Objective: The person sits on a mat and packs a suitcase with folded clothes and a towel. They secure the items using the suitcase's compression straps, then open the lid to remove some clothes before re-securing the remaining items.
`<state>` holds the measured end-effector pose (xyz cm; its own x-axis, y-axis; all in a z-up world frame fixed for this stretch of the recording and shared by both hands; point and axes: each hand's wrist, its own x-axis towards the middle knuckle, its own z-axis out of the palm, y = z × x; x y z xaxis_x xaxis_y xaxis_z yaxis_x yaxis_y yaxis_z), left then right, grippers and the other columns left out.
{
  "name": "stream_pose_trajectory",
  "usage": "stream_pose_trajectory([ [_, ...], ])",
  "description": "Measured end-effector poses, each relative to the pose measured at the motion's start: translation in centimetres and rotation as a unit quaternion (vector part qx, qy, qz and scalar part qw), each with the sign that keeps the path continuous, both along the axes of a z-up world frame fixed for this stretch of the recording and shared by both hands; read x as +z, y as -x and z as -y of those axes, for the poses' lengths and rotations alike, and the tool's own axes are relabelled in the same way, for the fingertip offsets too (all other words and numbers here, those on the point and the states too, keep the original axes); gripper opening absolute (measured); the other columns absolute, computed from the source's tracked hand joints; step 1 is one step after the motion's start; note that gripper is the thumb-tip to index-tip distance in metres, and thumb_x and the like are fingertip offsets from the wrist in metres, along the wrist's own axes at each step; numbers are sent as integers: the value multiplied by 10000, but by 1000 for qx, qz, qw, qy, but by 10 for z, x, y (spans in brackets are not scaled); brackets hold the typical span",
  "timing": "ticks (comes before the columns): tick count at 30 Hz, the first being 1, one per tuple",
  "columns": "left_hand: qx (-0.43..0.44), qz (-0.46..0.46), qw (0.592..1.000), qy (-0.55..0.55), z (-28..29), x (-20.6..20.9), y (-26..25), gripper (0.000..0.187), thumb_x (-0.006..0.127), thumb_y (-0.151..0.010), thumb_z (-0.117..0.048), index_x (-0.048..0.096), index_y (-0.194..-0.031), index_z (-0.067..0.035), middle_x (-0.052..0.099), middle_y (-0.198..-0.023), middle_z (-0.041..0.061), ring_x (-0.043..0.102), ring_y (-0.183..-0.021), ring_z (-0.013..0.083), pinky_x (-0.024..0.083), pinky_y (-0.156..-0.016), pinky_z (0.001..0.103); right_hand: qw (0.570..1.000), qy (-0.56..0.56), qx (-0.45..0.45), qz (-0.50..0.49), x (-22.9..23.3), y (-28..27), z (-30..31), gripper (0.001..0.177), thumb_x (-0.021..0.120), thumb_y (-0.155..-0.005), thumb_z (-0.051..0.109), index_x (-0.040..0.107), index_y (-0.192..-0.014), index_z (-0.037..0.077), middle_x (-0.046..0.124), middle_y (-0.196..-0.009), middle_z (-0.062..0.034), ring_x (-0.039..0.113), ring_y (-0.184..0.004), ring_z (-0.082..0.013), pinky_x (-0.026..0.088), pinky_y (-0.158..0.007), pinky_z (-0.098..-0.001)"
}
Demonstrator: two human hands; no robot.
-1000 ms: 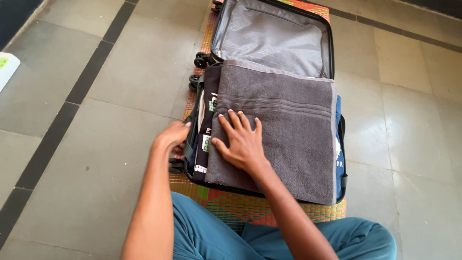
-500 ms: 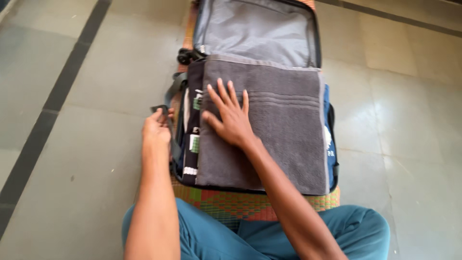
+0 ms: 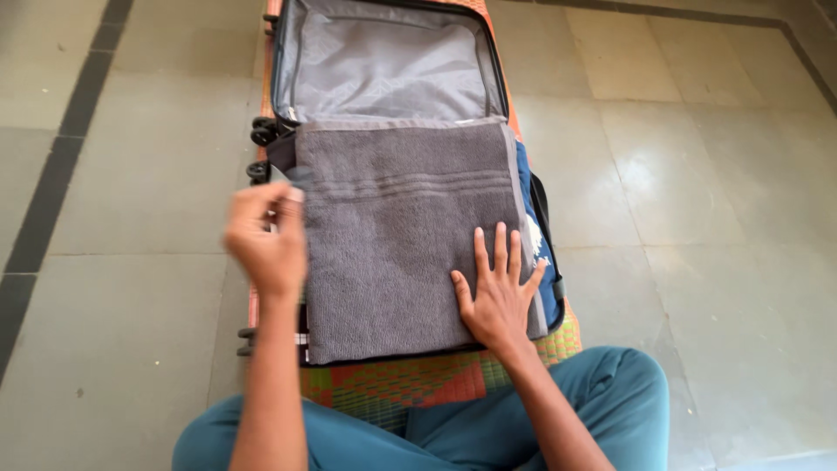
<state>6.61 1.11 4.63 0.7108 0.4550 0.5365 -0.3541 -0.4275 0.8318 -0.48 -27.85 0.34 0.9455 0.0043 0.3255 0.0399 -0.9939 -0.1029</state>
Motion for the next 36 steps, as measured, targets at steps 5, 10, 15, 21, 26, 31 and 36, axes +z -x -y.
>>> stream_pose_trajectory([
  [5, 18, -104, 938, -330, 51, -37, 7, 163, 718, -920, -117, 749, -1075, -80, 691, -1110, 82, 638, -1064, 289, 522, -920, 425, 998, -16, 54, 23, 11, -17, -31, 742, 553, -952, 554, 378, -1582, 204, 224, -1690, -138, 128, -1573, -328, 8, -1163, -734],
  [10, 66, -115, 870, -474, 62, -61, 7, 278, 672, -904, -116, 695, -1179, -79, 674, -1194, 91, 598, -1150, 287, 464, -969, 436, 995, -23, 99, 11, 6, -40, -56, 736, 556, -956, 522, 389, -1596, 200, 263, -1684, -139, 174, -1568, -329, 6, -1193, -701],
  [15, 59, -108, 874, -470, 62, -73, 4, 264, 698, -924, -117, 738, -1183, -80, 674, -1219, 68, 591, -1167, 272, 455, -985, 424, 972, -130, 79, -180, 18, -65, -13, 634, 480, -966, 592, 446, -1533, 311, 388, -1677, 40, 298, -1608, -158, 126, -1289, -616],
  [21, 100, -44, 874, -473, 62, -61, 9, 248, 736, -833, -179, 814, -1066, -146, 680, -1356, 82, 582, -1174, 304, 390, -969, 478, 992, -92, 46, -70, 6, -97, 34, 725, 490, -989, 583, 286, -1624, 299, 144, -1726, -59, 100, -1577, -304, 136, -1175, -682],
  [26, 90, 2, 910, -406, 62, -38, 2, 234, 755, -935, -153, 804, -1158, -98, 759, -1139, 59, 645, -1108, 224, 445, -983, 436, 992, -96, 32, -69, -4, -96, 38, 721, 493, -985, 598, 286, -1618, 322, 143, -1724, -30, 104, -1585, -266, 127, -1221, -628],
  [31, 122, 27, 991, -51, 10, -9, -9, 135, 689, -1042, -115, 766, -1108, -25, 770, -1057, 118, 738, -966, 242, 585, -867, 375, 991, -113, 33, -61, -5, -95, 38, 723, 507, -980, 593, 313, -1618, 315, 175, -1730, -21, 121, -1592, -266, 128, -1223, -633],
  [36, 33, 69, 923, 377, -74, 2, -13, 168, 613, -1040, -124, 677, -1097, 21, 757, -1070, 154, 775, -926, 231, 625, -823, 328, 991, -111, 37, -61, -9, -96, 41, 731, 506, -983, 600, 317, -1622, 298, 174, -1729, -38, 129, -1592, -272, 147, -1210, -638],
])
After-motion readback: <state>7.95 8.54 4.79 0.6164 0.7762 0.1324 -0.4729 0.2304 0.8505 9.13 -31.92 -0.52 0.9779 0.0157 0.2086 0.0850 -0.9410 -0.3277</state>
